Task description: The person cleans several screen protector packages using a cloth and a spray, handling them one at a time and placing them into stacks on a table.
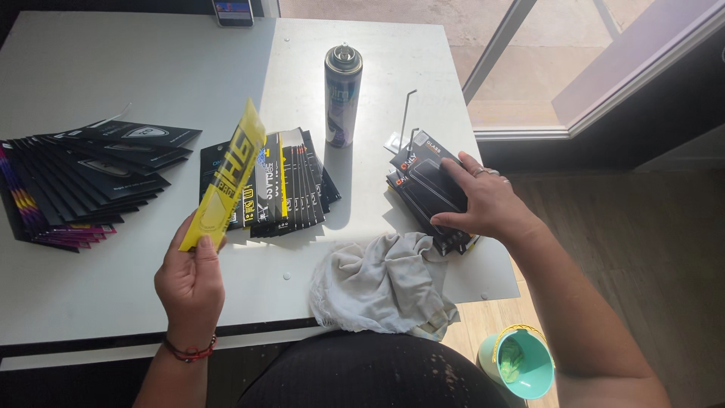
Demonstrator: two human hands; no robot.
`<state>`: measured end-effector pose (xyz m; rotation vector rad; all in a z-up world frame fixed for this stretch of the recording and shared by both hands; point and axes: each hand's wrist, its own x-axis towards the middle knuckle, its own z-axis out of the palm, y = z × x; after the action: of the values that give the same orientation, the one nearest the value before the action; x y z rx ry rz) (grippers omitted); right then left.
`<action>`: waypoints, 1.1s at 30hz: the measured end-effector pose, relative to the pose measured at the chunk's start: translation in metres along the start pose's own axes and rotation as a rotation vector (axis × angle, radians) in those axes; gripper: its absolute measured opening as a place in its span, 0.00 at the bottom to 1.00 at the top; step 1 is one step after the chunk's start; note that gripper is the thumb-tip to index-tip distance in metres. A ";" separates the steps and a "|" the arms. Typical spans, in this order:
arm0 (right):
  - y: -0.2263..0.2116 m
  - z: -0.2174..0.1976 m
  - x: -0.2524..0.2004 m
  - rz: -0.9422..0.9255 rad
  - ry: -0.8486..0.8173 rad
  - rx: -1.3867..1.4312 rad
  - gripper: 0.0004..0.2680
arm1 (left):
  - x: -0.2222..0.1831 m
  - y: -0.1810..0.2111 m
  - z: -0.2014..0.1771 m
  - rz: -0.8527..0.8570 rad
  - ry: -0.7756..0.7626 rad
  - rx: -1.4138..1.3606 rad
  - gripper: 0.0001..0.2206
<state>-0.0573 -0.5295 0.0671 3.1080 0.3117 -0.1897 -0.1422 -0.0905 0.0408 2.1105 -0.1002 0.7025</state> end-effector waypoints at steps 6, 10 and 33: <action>-0.045 0.002 -0.026 -0.068 0.226 0.501 0.36 | -0.019 -0.003 0.037 -0.555 -0.048 -1.027 0.18; -0.122 0.013 -0.062 -0.248 0.001 0.511 0.31 | -0.015 0.029 0.051 -0.939 -0.027 -1.379 0.23; -0.146 -0.077 0.003 -0.496 0.693 0.858 0.18 | -0.055 0.050 0.045 -0.392 -0.798 -1.599 0.30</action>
<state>-0.0741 -0.3837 0.1435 3.6923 1.3159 1.0490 -0.1843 -0.1657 0.0286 0.6584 -0.4753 -0.4656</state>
